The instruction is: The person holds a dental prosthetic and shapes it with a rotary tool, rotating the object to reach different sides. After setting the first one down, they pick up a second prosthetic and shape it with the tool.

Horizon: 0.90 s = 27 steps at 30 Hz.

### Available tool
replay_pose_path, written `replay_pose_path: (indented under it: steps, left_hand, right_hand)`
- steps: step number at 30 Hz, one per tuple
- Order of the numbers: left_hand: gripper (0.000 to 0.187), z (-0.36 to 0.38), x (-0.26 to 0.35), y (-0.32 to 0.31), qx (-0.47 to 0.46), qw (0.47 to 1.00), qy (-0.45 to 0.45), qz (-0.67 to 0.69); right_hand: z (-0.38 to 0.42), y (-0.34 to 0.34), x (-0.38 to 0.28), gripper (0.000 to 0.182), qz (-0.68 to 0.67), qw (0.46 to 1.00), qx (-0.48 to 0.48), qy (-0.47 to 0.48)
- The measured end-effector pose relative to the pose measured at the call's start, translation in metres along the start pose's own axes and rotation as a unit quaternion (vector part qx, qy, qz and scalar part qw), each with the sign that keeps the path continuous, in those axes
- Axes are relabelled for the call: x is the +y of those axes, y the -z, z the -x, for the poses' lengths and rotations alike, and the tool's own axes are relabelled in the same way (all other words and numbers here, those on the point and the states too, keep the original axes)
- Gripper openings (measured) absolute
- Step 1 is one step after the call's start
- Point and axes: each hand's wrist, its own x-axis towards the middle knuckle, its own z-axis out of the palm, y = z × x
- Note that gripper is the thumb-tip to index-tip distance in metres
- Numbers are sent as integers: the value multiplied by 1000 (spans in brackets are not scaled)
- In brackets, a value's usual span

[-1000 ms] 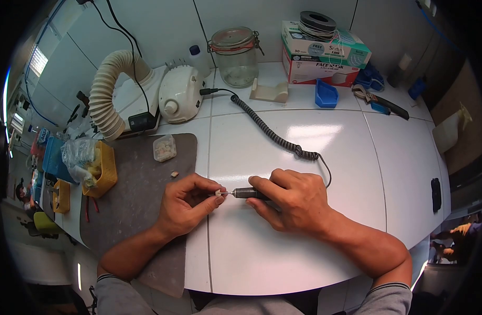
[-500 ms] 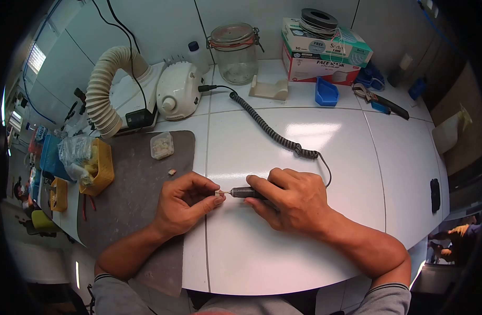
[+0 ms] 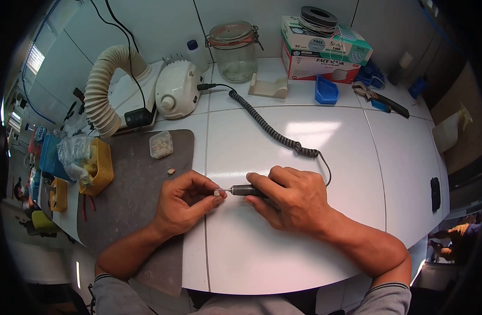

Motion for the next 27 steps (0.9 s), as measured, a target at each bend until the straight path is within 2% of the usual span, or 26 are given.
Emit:
replay_pose_path:
  steps: [5,14,20,27]
  left_hand:
    - [19,-1,2,4,-13,999,25,27]
    - [18,-1,1,-1,34,994,8,100]
    - [20,0,1,3,11,998,30,48]
    - [22,-1,0,0,18,999,17,33]
  right_hand:
    - [0,-1,1,35,-12,1000,6,-10]
    - [2,-3,3,34,-18,1000,14,-8]
    - [2,-1,3,34,-15,1000,12,-7]
    - [1,-2,1,35,-8,1000,7,-9]
